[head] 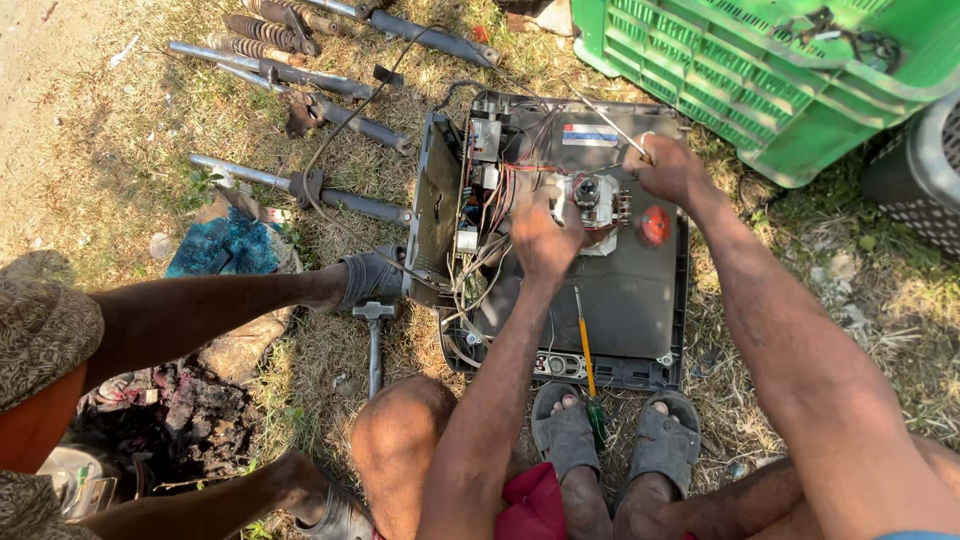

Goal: The person sits on the ground and uses a screwdriver to adjust components inside an open electronic device. They repeatedly tighten or loosen screws on a central motor-like part and occasionally move a green basket nearby.

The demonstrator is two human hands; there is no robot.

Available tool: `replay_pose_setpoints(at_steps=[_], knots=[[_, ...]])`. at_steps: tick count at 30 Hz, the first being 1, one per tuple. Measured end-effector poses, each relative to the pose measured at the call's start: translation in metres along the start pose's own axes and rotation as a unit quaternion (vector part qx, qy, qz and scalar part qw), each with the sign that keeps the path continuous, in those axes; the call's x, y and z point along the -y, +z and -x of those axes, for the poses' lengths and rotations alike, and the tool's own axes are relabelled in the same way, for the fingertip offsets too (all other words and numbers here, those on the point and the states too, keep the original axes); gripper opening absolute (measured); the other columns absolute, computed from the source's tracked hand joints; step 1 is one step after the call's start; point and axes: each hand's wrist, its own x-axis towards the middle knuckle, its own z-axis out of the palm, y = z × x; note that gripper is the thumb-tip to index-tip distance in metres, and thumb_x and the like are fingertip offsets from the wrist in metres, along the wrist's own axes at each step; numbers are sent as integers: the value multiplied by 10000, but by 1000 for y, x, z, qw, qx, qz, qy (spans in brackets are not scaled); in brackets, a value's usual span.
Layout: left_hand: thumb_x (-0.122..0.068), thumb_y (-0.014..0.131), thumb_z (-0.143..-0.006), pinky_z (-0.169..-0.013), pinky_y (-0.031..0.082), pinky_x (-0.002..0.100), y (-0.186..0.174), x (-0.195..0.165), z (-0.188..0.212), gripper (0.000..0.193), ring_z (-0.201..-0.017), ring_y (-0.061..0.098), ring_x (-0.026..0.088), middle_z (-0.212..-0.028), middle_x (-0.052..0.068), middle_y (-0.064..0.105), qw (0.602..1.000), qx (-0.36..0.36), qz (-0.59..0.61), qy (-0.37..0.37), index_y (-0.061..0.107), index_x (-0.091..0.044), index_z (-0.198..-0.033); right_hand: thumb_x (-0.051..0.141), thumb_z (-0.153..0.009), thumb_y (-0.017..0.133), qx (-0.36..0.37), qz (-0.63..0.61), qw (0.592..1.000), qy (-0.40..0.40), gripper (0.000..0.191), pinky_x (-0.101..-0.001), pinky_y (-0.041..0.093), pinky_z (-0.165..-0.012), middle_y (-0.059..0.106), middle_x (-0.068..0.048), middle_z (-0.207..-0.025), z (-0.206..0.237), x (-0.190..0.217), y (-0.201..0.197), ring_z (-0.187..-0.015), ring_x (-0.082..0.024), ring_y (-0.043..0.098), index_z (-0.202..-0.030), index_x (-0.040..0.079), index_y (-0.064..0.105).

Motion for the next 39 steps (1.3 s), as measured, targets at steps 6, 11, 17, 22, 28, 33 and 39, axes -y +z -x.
replay_pose_setpoints(at_steps=[6,11,17,22,28,33,39], knots=[[-141,753,-820,-764,449,461,-12,-10,3,166,-821,604,331,-923,136,657,999,23,-17,20,711,-34,-941,188,-982,673,-53,-50,994,-79,135,-472,518,-852,695,-125,-1011,7,-7,13,-970,-296,668,-1063,80,681],[-178,714,-818,-823,433,513,5,-26,14,173,-935,586,351,-967,151,618,982,20,-175,-62,679,-35,-910,223,-970,701,-21,-178,984,22,168,-456,560,-787,680,-154,-977,10,-12,14,-914,-319,669,-1063,89,660],[-173,703,-801,-865,424,548,20,-15,16,235,-988,563,348,-1020,149,588,980,24,-178,-85,675,-8,-967,241,-937,755,-109,-44,991,-61,217,-445,519,-826,719,-167,-1008,7,-9,19,-930,-308,679,-1076,79,716],[-197,715,-764,-838,411,552,27,6,12,439,-1114,516,395,-1144,191,563,980,72,-172,-69,654,51,-1121,284,-945,698,-8,-132,989,-63,230,-399,548,-786,728,-117,-895,-7,7,23,-850,-239,690,-1025,69,703],[-221,725,-793,-933,414,573,28,38,12,359,-1135,537,400,-1227,197,600,994,49,-102,5,651,-5,-1071,237,-868,727,11,-85,991,-102,224,-414,548,-778,725,-121,-919,-25,26,23,-851,-237,686,-993,52,730],[-214,703,-825,-878,435,583,40,31,15,445,-1091,570,425,-1190,217,595,978,106,-122,-132,637,51,-1175,304,-886,744,-17,32,998,-47,327,-479,522,-882,702,-190,-1091,-32,42,31,-996,-335,672,-1104,64,699],[-221,718,-759,-810,444,587,37,13,7,357,-1048,582,425,-1127,216,606,973,56,-184,-131,671,18,-1021,418,-880,810,-21,174,983,-54,448,-507,492,-919,681,-247,-1138,-39,53,35,-1092,-393,629,-1099,44,696]])
